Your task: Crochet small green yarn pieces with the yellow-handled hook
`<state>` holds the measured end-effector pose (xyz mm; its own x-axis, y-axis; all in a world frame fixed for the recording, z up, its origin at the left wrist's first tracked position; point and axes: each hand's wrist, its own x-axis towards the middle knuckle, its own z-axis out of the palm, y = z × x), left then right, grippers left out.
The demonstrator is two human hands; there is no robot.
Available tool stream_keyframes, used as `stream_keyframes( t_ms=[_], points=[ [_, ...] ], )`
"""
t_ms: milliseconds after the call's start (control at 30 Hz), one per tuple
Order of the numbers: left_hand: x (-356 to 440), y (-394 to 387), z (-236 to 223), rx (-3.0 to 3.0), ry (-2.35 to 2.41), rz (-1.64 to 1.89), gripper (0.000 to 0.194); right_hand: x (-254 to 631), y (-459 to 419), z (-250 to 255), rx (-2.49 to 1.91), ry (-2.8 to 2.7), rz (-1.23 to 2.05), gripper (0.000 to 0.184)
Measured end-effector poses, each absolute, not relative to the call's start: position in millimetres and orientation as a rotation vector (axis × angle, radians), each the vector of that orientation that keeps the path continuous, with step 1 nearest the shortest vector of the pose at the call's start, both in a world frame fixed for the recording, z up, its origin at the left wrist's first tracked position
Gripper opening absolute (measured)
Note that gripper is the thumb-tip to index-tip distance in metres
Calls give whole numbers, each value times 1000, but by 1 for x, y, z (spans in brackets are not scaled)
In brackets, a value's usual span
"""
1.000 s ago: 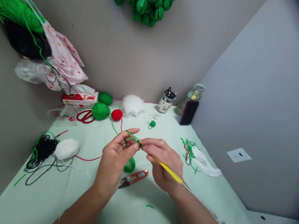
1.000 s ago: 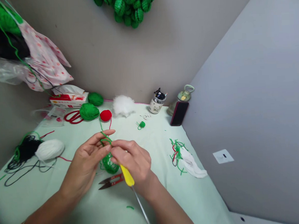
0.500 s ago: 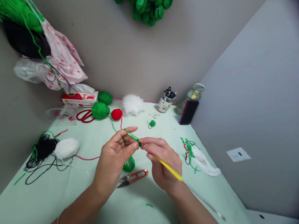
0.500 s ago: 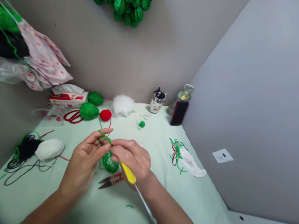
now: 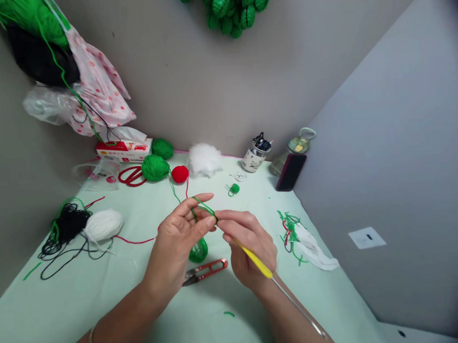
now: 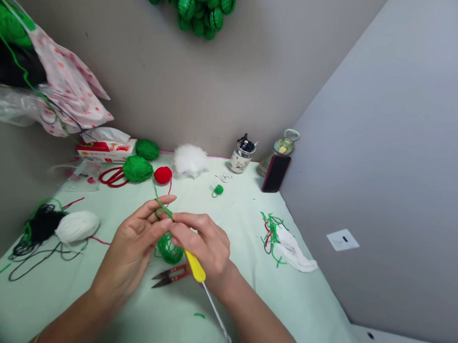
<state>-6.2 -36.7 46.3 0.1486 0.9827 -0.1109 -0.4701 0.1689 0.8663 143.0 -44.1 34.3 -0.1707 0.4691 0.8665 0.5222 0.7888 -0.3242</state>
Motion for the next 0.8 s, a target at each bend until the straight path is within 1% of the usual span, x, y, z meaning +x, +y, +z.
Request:
stream_keyframes(
  t_ms=[67,200,500,800],
  points=[
    [-7,-36,50,758,817,1210,39,143,-44,31,-728,-1796,-22,28],
    [-9,-31,53,720,810,1242,36,143,-44,29,-700,-1805,6,29],
    [-12,-28,47,793,867,1331,26,146,-46,30,-735,-1815,-72,35],
    [-11,-25,51,490,713,1273,19,147,-45,29,-760,-1836,-91,38]
  ],
)
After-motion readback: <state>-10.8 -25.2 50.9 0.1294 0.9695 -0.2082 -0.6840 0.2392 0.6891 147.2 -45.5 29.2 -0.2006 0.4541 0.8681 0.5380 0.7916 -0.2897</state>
